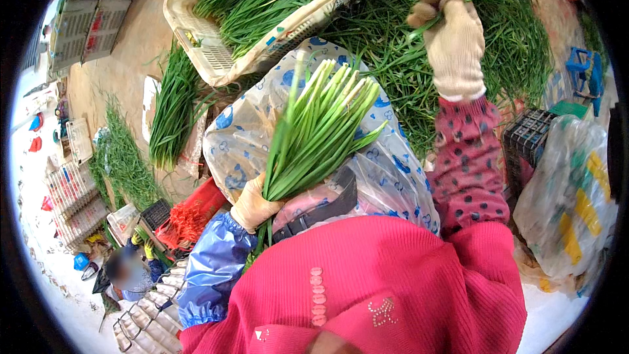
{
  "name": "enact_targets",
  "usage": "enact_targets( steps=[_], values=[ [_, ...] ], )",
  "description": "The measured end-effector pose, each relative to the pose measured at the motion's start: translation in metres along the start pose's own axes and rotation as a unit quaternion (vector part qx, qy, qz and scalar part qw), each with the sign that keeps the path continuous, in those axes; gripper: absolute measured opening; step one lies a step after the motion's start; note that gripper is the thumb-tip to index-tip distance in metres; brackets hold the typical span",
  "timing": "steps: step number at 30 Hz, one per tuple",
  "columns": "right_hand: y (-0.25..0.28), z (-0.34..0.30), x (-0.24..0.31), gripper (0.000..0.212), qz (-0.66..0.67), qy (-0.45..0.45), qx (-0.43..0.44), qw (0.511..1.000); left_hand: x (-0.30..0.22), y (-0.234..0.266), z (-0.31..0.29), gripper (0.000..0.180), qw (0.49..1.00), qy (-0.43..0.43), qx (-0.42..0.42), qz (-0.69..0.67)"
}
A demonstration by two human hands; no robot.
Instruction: The person sorts through chives in a plastic crate, cleans the stems by hand, aligns them into a bunch, and ties the bundle with red string.
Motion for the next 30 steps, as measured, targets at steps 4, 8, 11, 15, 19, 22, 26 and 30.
enact_targets(
  steps=[4,8,11,15,19,22,26,30],
  values=[
    [-0.01,-0.051,-0.031,0.077,-0.328,-0.097,0.197,0.919,0.003,-0.002,0.002,0.046,1.0,-0.003,-0.016,-0.021],
    [-0.015,-0.065,-0.059,0.091,-0.444,-0.1,0.275,0.847,-0.004,0.003,-0.002,0.044,0.997,-0.025,-0.052,0.051],
    [-0.027,-0.067,-0.052,0.088,-0.391,-0.195,0.352,0.828,0.002,0.005,-0.013,0.043,0.996,-0.006,-0.093,0.007],
    [-0.034,-0.067,-0.049,0.083,-0.478,-0.127,0.398,0.773,-0.01,0.003,-0.016,0.038,0.992,-0.016,-0.107,0.071],
    [-0.032,-0.065,-0.048,0.074,-0.348,-0.115,0.335,0.868,-0.006,0.003,-0.021,0.036,0.984,-0.035,-0.138,0.111],
    [-0.013,-0.044,-0.046,0.04,-0.281,-0.033,0.18,0.942,-0.024,0.006,-0.026,0.055,0.942,-0.075,-0.182,0.273],
    [0.037,-0.01,-0.036,0.024,-0.26,-0.049,-0.012,0.964,-0.054,0.01,-0.031,0.075,0.78,-0.203,-0.221,0.548],
    [0.042,-0.019,-0.05,0.038,-0.374,-0.114,0.085,0.916,-0.057,0.006,-0.026,0.064,0.688,-0.225,-0.184,0.665]
  ],
)
Point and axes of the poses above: each hand's wrist, its own z-axis towards the middle knuckle, its own y-axis out of the back of the hand, x = y × z, the point moved 4 cm from there along z, towards the middle knuckle, and after that the axes turned 7 degrees about -y, right-handed, at the moved point
